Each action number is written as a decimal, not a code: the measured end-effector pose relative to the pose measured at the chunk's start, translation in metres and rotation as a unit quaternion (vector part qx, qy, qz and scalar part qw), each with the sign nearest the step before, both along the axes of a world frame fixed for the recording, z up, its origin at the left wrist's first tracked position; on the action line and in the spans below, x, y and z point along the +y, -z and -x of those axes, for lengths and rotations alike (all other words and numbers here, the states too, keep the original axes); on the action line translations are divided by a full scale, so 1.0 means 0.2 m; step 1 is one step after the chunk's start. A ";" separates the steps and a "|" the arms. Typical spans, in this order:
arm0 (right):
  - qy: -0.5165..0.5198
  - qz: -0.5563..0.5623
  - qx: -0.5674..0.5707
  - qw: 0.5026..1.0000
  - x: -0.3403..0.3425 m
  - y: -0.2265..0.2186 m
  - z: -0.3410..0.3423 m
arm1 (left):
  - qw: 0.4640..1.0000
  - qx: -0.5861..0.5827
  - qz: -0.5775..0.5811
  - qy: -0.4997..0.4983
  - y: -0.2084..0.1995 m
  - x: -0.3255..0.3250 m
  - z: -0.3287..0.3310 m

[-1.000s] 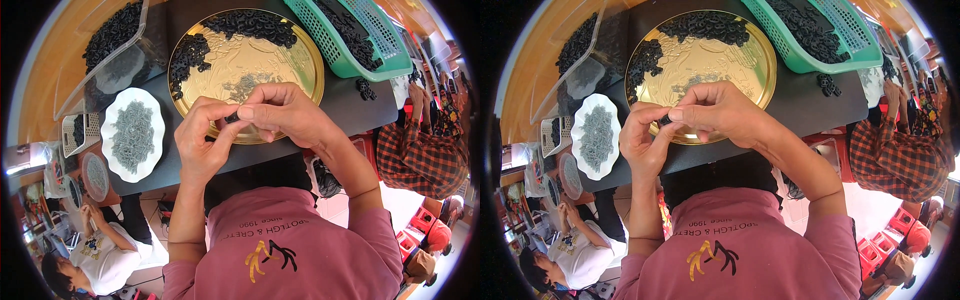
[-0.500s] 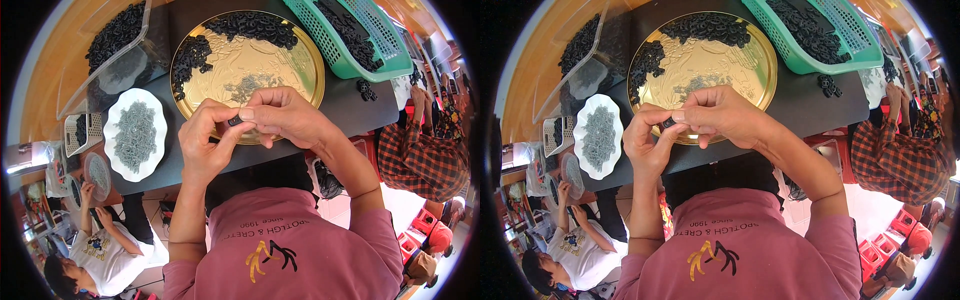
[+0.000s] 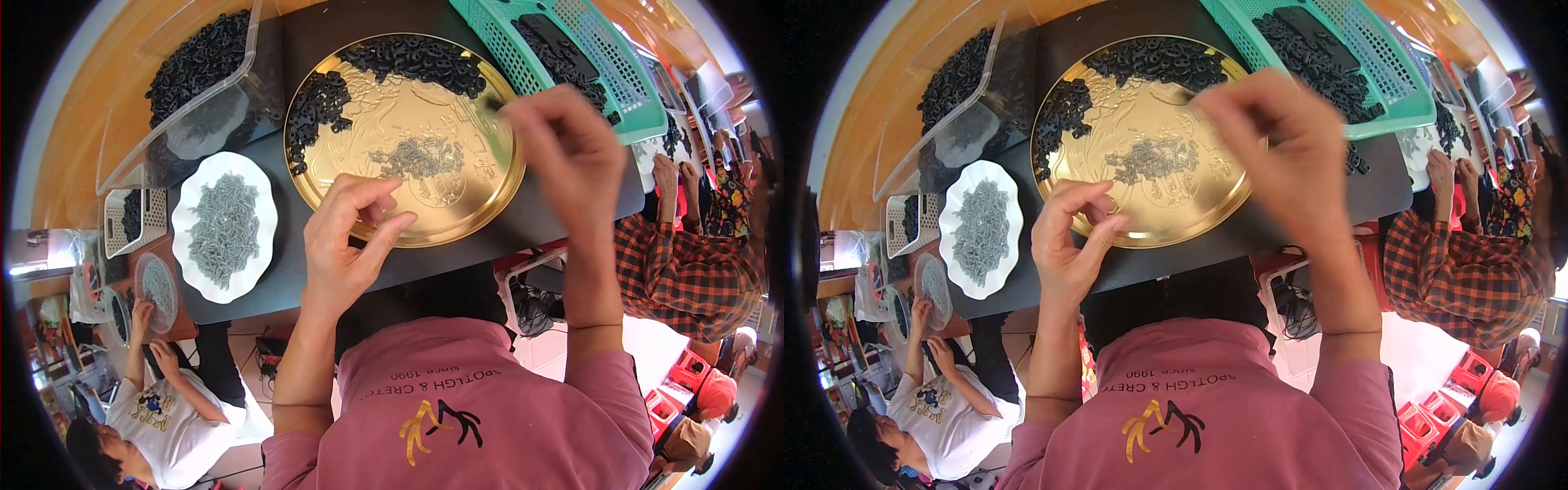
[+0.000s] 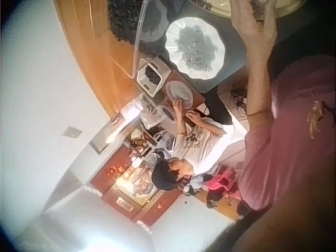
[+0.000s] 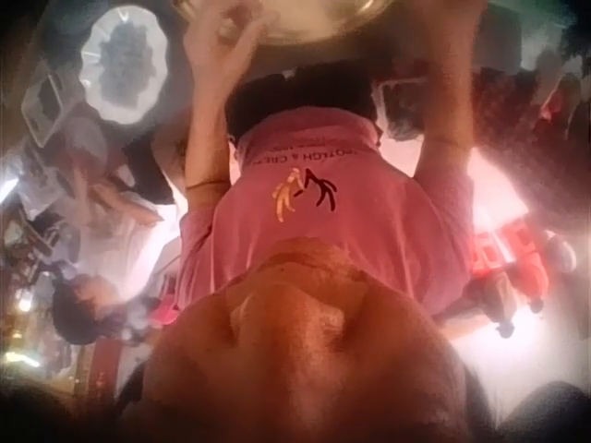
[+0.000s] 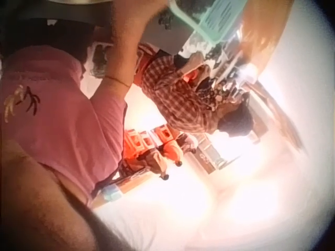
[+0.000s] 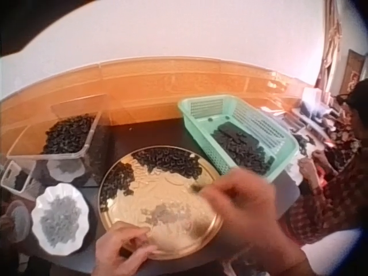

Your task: The person assembles small fasteners by picking up screws and plastic clips from a tray and inserting the screws into the clips by hand.

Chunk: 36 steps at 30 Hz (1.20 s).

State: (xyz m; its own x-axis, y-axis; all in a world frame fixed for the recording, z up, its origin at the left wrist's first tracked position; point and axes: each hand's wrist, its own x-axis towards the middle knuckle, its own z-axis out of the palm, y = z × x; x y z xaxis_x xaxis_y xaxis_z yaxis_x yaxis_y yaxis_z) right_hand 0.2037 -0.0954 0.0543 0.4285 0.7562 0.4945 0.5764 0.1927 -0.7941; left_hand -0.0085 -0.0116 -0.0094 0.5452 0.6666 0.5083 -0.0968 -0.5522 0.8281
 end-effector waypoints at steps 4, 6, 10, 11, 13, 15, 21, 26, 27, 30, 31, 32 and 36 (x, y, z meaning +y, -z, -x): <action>0.136 -0.028 -0.043 0.989 -0.01 -0.11 -0.27 | 0.999 0.037 0.000 0.004 0.01 -0.01 0.00; 0.217 -0.010 -0.125 0.968 0.00 -0.13 -0.36 | 0.999 0.042 -0.006 0.004 0.00 -0.01 -0.01; 0.156 -0.019 -0.117 0.981 0.03 -0.12 -0.28 | 0.999 0.045 -0.014 0.004 0.00 -0.01 -0.02; 0.114 -0.015 -0.155 0.981 0.05 -0.11 -0.24 | 0.999 0.045 -0.014 0.003 0.00 -0.01 -0.01; 0.072 0.026 -0.165 0.983 0.10 -0.07 -0.15 | 0.998 0.054 -0.012 0.006 -0.01 -0.01 -0.01; 0.027 0.065 -0.174 0.982 0.16 0.01 -0.10 | 0.998 0.054 -0.010 0.004 0.00 -0.01 0.00; -0.035 0.137 -0.296 0.944 0.34 0.23 -0.08 | 0.999 0.048 -0.018 0.005 0.00 -0.01 0.00; 0.020 0.049 -0.397 0.916 0.55 0.23 -0.09 | 0.998 0.046 -0.044 -0.003 0.01 0.00 0.00; 0.034 0.039 -0.400 0.915 0.59 0.22 -0.10 | 0.998 0.050 -0.047 0.001 0.01 0.00 0.00; 0.029 -0.033 -0.391 0.919 0.75 0.27 -0.12 | 0.997 0.055 -0.046 0.004 0.01 0.00 0.00; 0.029 -0.035 -0.392 0.919 0.79 0.28 -0.12 | 0.998 0.056 -0.040 0.005 0.01 0.00 0.00; 0.008 -0.041 -0.391 0.919 0.83 0.30 -0.11 | 0.998 0.056 -0.042 0.003 0.01 0.00 0.00; -0.063 0.002 -0.393 0.917 0.94 0.37 -0.08 | 0.998 0.050 -0.046 0.003 0.01 0.00 0.00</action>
State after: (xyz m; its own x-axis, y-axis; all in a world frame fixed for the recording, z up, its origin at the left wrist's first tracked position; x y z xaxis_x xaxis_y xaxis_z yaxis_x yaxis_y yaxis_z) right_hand 0.2207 0.0929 -0.0201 -0.1508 0.7781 0.6097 0.9445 0.2955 -0.1436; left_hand -0.0077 -0.0119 -0.0120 0.6006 0.6160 0.5097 -0.0200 -0.6257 0.7798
